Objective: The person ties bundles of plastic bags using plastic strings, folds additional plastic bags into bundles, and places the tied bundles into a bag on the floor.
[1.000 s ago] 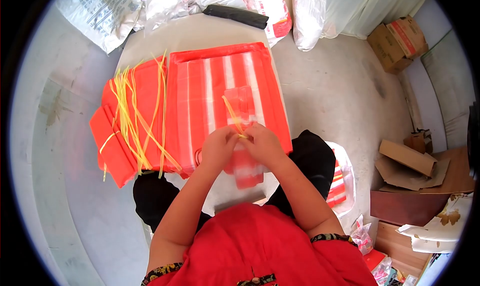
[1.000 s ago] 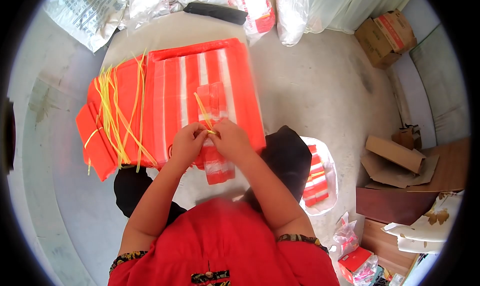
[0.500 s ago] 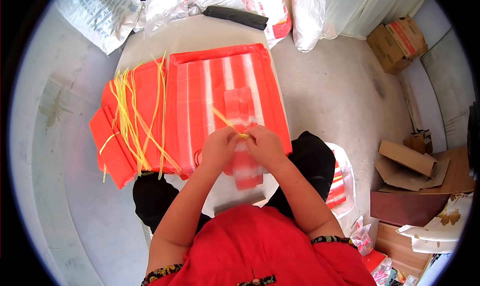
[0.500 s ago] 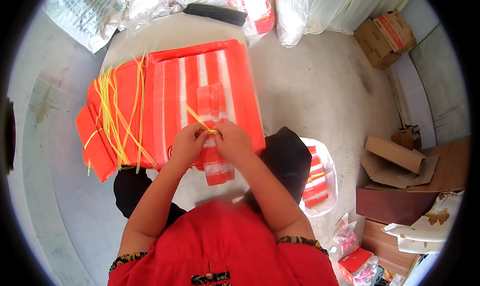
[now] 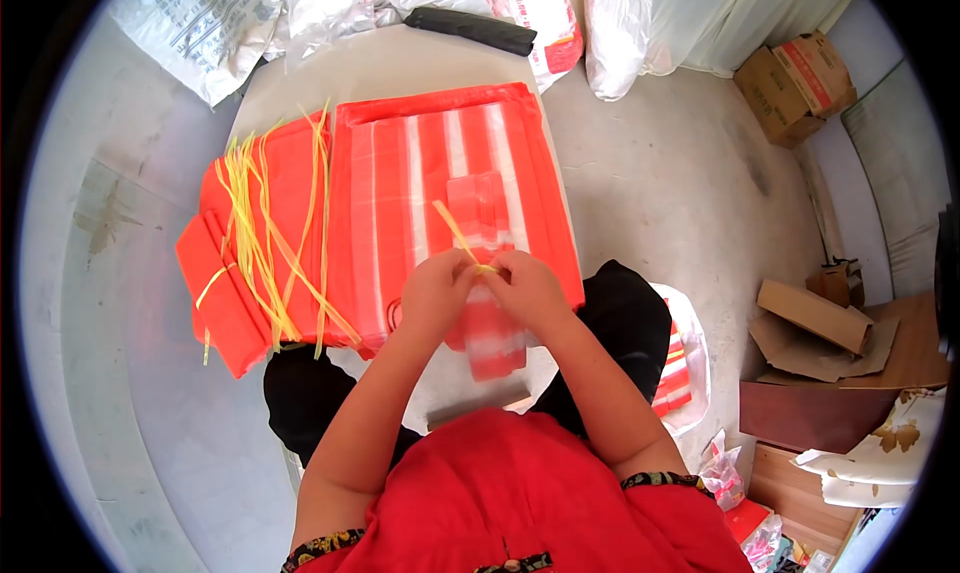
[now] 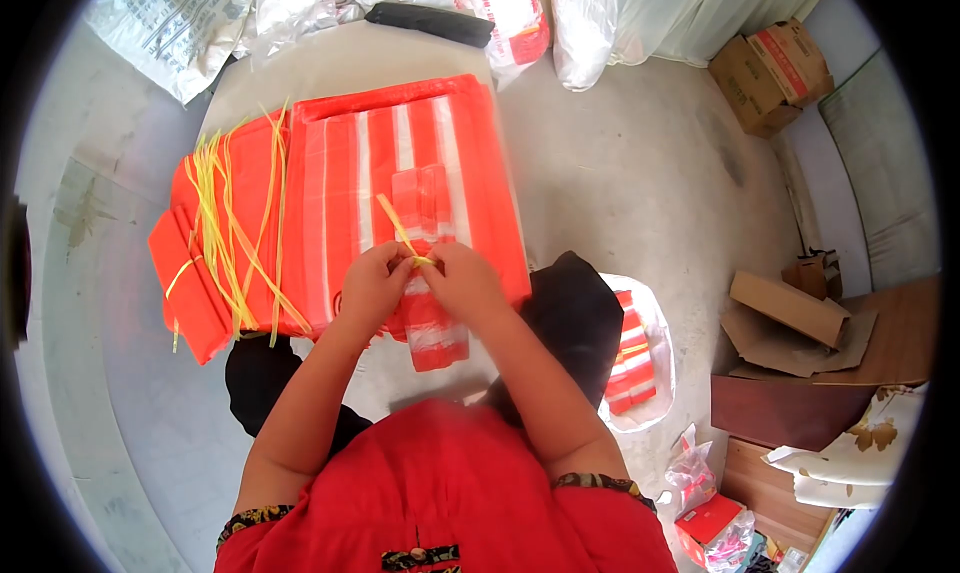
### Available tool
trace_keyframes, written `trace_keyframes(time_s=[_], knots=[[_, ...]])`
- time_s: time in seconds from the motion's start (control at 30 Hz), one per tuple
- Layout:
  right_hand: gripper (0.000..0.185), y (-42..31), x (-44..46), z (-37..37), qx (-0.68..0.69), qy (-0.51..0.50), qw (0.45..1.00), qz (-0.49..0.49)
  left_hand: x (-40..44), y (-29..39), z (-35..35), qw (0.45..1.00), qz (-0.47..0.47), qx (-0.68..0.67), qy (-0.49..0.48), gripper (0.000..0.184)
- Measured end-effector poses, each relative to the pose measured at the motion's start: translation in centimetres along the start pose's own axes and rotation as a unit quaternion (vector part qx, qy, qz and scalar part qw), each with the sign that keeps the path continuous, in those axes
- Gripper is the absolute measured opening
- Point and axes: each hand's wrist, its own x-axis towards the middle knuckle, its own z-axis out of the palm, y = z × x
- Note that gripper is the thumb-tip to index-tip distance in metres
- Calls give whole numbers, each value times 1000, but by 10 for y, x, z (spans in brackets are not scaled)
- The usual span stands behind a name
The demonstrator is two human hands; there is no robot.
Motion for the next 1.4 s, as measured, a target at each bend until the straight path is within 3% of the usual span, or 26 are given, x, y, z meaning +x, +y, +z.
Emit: trace_keyframes(time_s=[0.17, 0.3, 0.37, 0.4, 0.47, 0.57, 0.6, 0.67, 0.7, 0.73, 0.8, 0.83, 0.93, 0.97, 1.03, 1.1, 1.23, 1.33, 1.4], knots=[[25, -2, -3, -2, 66, 23, 998, 4, 3, -3, 1, 999, 3, 34, 25, 12], [36, 9, -11, -12, 16, -37, 999, 27, 14, -18, -1, 981, 8, 186, 58, 13], [42, 18, -18, -7, 63, 50, 997, 6, 13, -25, 1, 975, 10, 206, 78, 16], [46, 23, -23, -6, 88, 96, 991, -3, 9, -18, -1, 982, -3, 157, 102, 20], [51, 29, -24, -10, 82, 69, 994, 9, -5, -2, -8, 987, -30, 59, 148, 29], [59, 21, -19, -15, 63, 18, 998, 21, -28, -32, 2, 1000, -10, 3, -19, 41], [61, 15, -19, -16, 55, -2, 998, 24, -33, -19, -3, 996, -49, -56, -45, 43], [60, 1, -24, -11, 161, 17, 987, 10, -46, 22, -16, 972, -126, -174, -94, 47], [60, -6, -26, -11, 213, 26, 977, 3, -53, 26, -17, 964, -121, -221, -81, 47], [60, -25, -34, -22, 285, -40, 957, 12, -59, 21, -18, 922, -130, -357, -78, 49], [60, -66, -54, -48, 424, -168, 889, 37, -75, 8, -20, 781, -144, -604, -71, 54], [59, -62, -53, -46, 391, -149, 907, 40, -81, 8, -20, 732, -230, -638, -61, 53], [59, -24, -45, -30, 248, -110, 962, 32, -95, -21, -12, 698, -302, -643, -96, 45], [60, -6, -45, -24, 172, -114, 978, 19, -100, -20, -8, 731, -287, -614, -72, 40], [67, 8, -61, -14, 177, -137, 973, 51, -107, -9, -3, 739, -272, -614, -53, 39], [76, 11, -94, 1, 335, -162, 918, 135, -113, -3, 4, 740, -263, -618, -39, 38], [83, 41, -126, 33, 395, -150, 906, 17, -117, -2, 15, 739, -257, -622, -36, 34], [75, 52, -131, 34, 354, -175, 919, -20, -119, -25, 25, 741, -277, -610, -45, 32], [72, 58, -127, 32, 256, -150, 952, -76, -121, -30, 29, 738, -289, -608, -55, 32]])
